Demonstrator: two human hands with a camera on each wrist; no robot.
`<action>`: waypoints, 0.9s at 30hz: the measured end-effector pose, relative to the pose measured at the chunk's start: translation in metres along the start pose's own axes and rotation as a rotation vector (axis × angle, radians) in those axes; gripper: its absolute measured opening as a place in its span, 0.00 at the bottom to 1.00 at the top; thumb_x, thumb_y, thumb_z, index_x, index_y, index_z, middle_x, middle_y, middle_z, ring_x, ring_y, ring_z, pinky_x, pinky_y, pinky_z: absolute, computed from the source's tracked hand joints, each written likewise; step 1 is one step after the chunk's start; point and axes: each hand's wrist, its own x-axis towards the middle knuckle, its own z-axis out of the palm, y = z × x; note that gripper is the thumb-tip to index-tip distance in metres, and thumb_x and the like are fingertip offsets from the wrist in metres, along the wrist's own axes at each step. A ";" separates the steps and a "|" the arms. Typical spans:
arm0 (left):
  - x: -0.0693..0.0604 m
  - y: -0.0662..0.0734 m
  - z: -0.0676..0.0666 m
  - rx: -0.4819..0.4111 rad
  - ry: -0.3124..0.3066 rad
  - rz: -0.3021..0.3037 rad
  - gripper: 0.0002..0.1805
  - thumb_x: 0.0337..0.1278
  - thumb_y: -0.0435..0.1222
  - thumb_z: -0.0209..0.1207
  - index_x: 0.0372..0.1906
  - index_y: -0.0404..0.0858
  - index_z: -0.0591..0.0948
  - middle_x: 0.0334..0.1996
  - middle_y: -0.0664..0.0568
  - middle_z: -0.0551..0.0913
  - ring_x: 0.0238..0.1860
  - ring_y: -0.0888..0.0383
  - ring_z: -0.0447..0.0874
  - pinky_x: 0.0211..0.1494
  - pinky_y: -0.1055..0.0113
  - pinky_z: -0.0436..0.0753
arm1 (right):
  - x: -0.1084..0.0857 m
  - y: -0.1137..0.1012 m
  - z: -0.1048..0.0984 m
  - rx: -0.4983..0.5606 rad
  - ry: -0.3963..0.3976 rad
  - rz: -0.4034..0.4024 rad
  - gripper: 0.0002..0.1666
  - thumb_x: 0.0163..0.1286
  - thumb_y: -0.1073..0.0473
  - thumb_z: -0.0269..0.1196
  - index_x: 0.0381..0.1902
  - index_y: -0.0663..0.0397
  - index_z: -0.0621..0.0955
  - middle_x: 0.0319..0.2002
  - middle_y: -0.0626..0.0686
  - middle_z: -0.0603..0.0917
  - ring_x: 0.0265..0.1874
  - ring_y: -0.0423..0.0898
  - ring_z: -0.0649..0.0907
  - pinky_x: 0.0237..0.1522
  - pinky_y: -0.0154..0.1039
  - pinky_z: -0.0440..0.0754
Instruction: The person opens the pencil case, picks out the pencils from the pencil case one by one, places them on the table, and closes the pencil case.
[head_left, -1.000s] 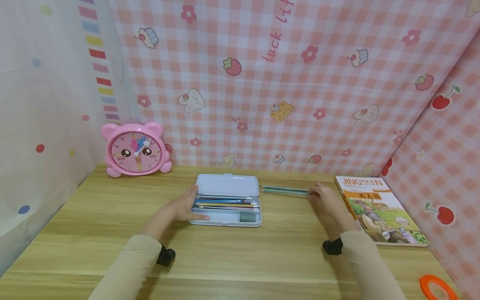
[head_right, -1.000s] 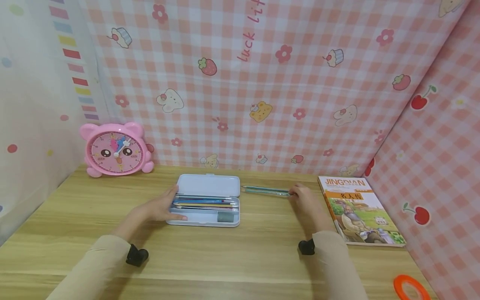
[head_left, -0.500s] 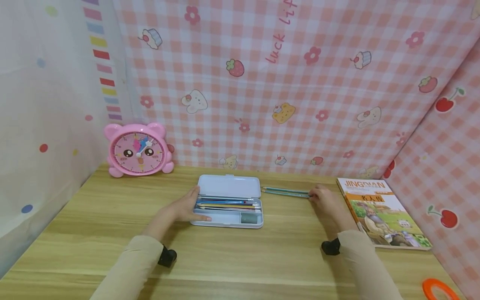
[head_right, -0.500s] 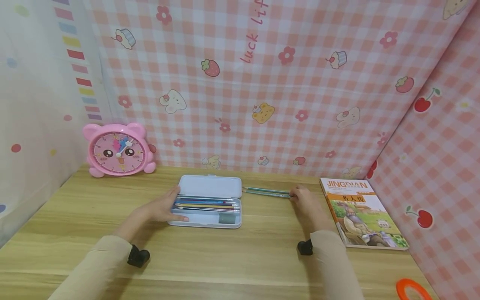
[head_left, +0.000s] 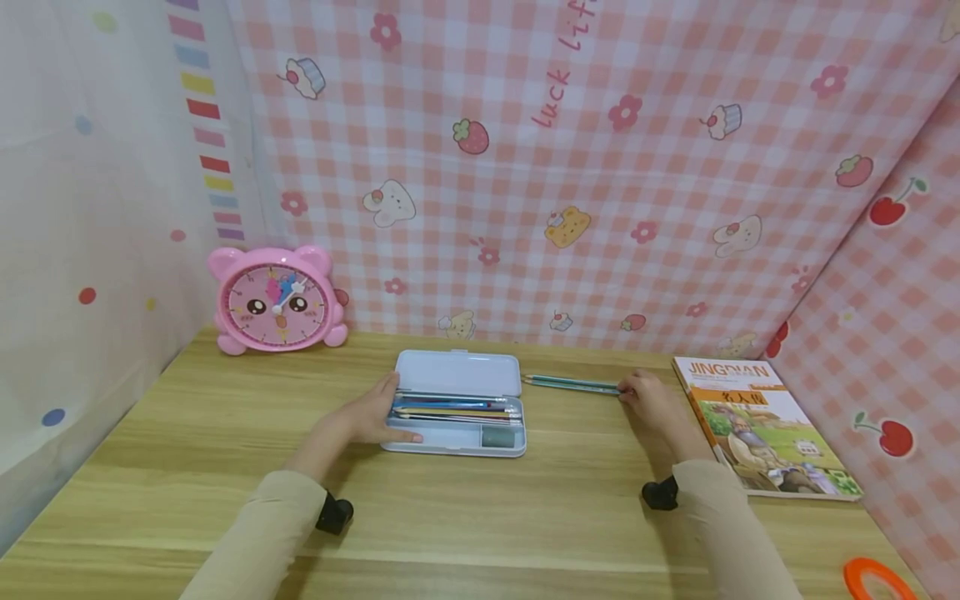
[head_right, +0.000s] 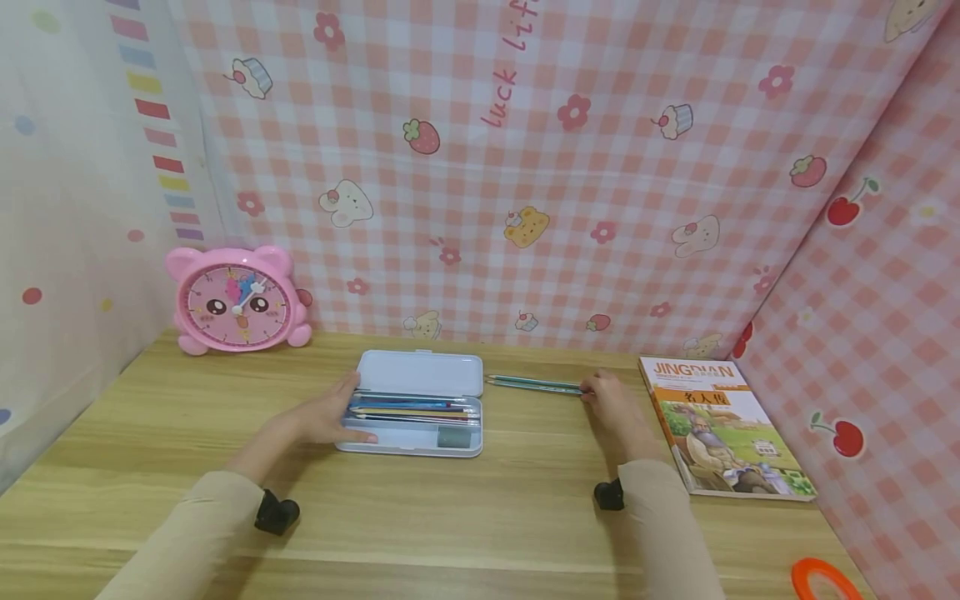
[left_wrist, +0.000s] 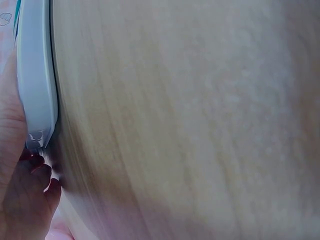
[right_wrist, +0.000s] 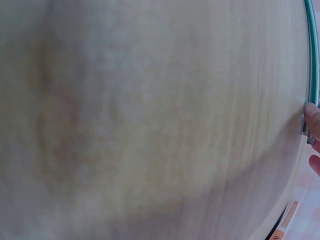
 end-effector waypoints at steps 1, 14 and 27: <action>0.000 0.000 0.000 -0.001 -0.001 0.000 0.64 0.43 0.57 0.63 0.67 0.20 0.40 0.68 0.25 0.41 0.70 0.35 0.42 0.72 0.47 0.49 | 0.000 0.000 0.000 0.000 0.003 0.003 0.03 0.58 0.68 0.62 0.31 0.64 0.81 0.29 0.56 0.77 0.29 0.52 0.80 0.32 0.47 0.79; 0.001 -0.002 0.001 -0.013 0.013 0.000 0.64 0.41 0.57 0.64 0.67 0.20 0.40 0.68 0.25 0.42 0.70 0.34 0.43 0.72 0.47 0.50 | 0.007 -0.015 -0.002 0.053 0.003 0.040 0.10 0.58 0.64 0.64 0.37 0.64 0.80 0.36 0.60 0.79 0.37 0.56 0.79 0.41 0.52 0.78; 0.001 -0.002 0.001 -0.030 0.018 0.000 0.64 0.41 0.57 0.64 0.68 0.21 0.40 0.69 0.27 0.42 0.70 0.36 0.43 0.72 0.47 0.50 | 0.042 -0.089 0.008 0.148 -0.096 -0.070 0.19 0.61 0.58 0.62 0.45 0.66 0.80 0.44 0.62 0.81 0.45 0.58 0.80 0.49 0.51 0.78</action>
